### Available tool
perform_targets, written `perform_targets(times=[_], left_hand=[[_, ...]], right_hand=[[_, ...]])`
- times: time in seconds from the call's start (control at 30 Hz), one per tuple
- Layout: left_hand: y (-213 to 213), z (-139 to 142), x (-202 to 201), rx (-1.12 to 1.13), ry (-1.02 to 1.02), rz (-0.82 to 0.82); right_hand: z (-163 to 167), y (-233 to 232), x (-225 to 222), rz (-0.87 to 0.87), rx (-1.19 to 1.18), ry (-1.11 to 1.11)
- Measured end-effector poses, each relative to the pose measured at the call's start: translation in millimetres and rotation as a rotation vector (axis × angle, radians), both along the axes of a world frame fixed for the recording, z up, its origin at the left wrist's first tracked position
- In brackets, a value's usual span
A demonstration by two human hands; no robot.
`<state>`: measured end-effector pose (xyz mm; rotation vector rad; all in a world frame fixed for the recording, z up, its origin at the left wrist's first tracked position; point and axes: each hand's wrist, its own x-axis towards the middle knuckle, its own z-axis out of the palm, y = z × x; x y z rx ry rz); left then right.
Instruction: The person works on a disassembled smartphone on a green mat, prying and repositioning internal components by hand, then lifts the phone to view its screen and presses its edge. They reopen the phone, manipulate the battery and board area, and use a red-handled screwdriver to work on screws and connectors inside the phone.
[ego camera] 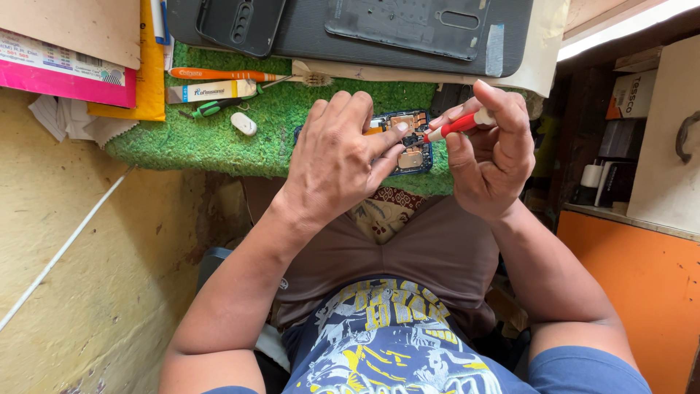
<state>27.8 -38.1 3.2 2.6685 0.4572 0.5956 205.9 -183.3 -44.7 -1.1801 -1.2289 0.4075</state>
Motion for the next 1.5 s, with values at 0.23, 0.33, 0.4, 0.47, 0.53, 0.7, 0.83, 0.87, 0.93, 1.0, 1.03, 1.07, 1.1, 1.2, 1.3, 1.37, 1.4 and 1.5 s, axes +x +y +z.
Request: perform_targets(times=[0.23,0.33,0.4,0.47,0.53,0.7,0.83,0.87,0.93,1.0,1.03,1.07,1.1,1.2,1.3,1.37,1.4,1.5], left_hand=[[1,1,-2,0.042,-0.011,-0.019],[1,2,-4,0.038,0.002,-0.035],[0,3,-4,0.042,-0.006,-0.036],[0,3,-4,0.049,-0.016,-0.039],[-1,2,-4,0.062,-0.028,-0.042],[-2,-2,-5,0.080,-0.074,-0.057],[-2,-5,-6,0.062,-0.132,-0.095],[-3,-5,-7,0.060,-0.139,-0.099],[-5,-5,-10,0.053,-0.154,-0.107],[-7,-4,-15,0.064,-0.156,-0.112],[-6,-4,-17,0.073,-0.157,-0.116],[-6,-4,-19,0.077,-0.158,-0.128],[-7,-4,-21,0.076,-0.159,-0.138],[-9,-6,-23,0.077,-0.142,-0.162],[-11,-7,-24,0.103,-0.115,-0.179],[-11,-9,-22,0.132,-0.108,-0.192],[-11,-10,-22,0.141,-0.107,-0.194],[-12,-13,-20,0.169,-0.105,-0.187]], right_hand=[[2,0,1,0.011,-0.008,0.007],[1,0,1,0.015,-0.008,0.012],[0,-1,1,0.012,-0.001,0.033],[-1,-1,1,0.008,0.005,0.048],[-2,-1,2,0.007,0.010,0.053],[-3,-2,2,0.000,0.015,0.054],[-4,-1,2,-0.065,-0.006,0.052],[-4,0,2,-0.032,0.021,0.084],[1,2,5,0.041,0.080,0.182],[9,5,9,0.128,0.148,0.353],[17,4,12,0.138,0.108,0.351],[24,5,14,0.147,0.067,0.348],[35,-1,16,0.121,-0.056,0.241],[58,4,25,0.171,-0.352,-0.372],[66,18,26,0.240,-0.414,-0.763],[69,19,28,0.227,-0.386,-0.789],[71,16,27,0.208,-0.372,-0.742],[70,4,28,0.132,-0.241,-0.364]])
